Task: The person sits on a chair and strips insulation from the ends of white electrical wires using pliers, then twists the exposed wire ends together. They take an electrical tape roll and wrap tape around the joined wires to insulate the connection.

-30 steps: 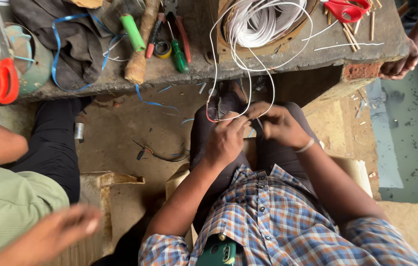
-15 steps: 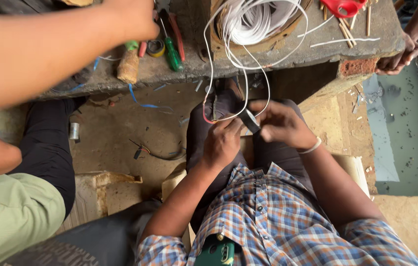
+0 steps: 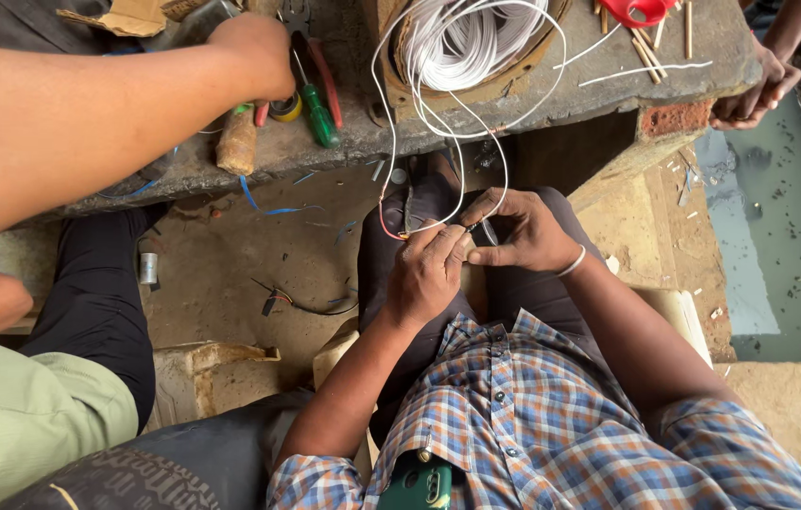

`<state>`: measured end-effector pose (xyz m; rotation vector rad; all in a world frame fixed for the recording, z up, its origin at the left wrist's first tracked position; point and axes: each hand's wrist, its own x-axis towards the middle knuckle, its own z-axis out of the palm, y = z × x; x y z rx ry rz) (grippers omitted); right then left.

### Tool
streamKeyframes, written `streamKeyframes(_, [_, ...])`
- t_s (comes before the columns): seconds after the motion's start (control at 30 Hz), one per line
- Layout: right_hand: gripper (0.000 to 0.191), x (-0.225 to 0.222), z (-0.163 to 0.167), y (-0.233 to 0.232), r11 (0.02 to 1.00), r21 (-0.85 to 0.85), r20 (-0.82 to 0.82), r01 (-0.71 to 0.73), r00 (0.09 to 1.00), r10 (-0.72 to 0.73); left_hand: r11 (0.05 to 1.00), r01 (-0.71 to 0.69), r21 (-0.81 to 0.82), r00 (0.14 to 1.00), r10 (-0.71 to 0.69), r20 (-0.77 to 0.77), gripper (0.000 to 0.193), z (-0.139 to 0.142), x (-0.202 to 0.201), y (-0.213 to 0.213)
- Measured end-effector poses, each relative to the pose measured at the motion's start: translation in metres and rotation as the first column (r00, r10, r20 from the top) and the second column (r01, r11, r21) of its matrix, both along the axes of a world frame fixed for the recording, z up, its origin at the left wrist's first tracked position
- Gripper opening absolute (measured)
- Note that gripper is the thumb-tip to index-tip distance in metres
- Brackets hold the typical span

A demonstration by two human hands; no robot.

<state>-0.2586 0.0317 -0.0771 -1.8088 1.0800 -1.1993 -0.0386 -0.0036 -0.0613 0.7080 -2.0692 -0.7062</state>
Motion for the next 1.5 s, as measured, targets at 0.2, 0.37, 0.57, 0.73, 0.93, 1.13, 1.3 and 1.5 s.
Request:
streamKeyframes(0.2, [0.073, 0.005, 0.014, 0.004, 0.922, 0.362, 0.343, -0.138, 0.939, 0.005, 0.999, -0.050, -0.002, 0.998, 0.050, 0.028, 0.005, 0.000, -0.002, 0.003])
streamKeyframes(0.37, [0.059, 0.022, 0.005, -0.004, 0.956, 0.294, 0.449, 0.020, 0.880, -0.156, 0.998, -0.040, -0.047, 0.998, 0.038, -0.050, 0.010, 0.000, -0.001, 0.005])
streamKeyframes(0.57, [0.047, 0.006, 0.000, 0.001, 0.996, 0.088, 0.076, -0.032, 0.997, 0.026, 0.996, -0.089, -0.027, 0.996, 0.089, 0.014, 0.011, 0.000, 0.001, 0.003])
streamKeyframes(0.73, [0.050, 0.002, 0.004, 0.000, 0.993, 0.023, -0.174, 0.115, 0.979, -0.109, 1.000, -0.013, 0.016, 0.999, 0.012, 0.042, 0.011, 0.001, 0.001, 0.000])
streamKeyframes(0.93, [0.068, 0.010, 0.019, 0.004, 0.888, 0.425, 0.363, -0.176, 0.932, 0.010, 1.000, -0.023, 0.011, 0.999, 0.023, 0.039, 0.011, 0.000, 0.002, 0.001])
streamKeyframes(1.13, [0.027, 0.025, -0.002, -0.006, 0.962, 0.264, 0.439, -0.067, 0.897, -0.058, 1.000, -0.018, -0.021, 0.999, 0.018, 0.029, 0.012, -0.002, 0.002, 0.001])
streamKeyframes(1.3, [0.044, 0.004, -0.012, 0.003, 0.998, 0.064, 0.076, -0.013, 0.997, 0.008, 0.998, -0.041, 0.057, 0.996, 0.037, 0.082, 0.011, 0.002, 0.003, -0.003])
streamKeyframes(1.5, [0.047, -0.006, 0.005, 0.001, 0.983, 0.161, 0.116, -0.084, 0.991, 0.065, 0.999, -0.046, -0.026, 0.998, 0.047, 0.031, 0.012, 0.007, 0.002, 0.001])
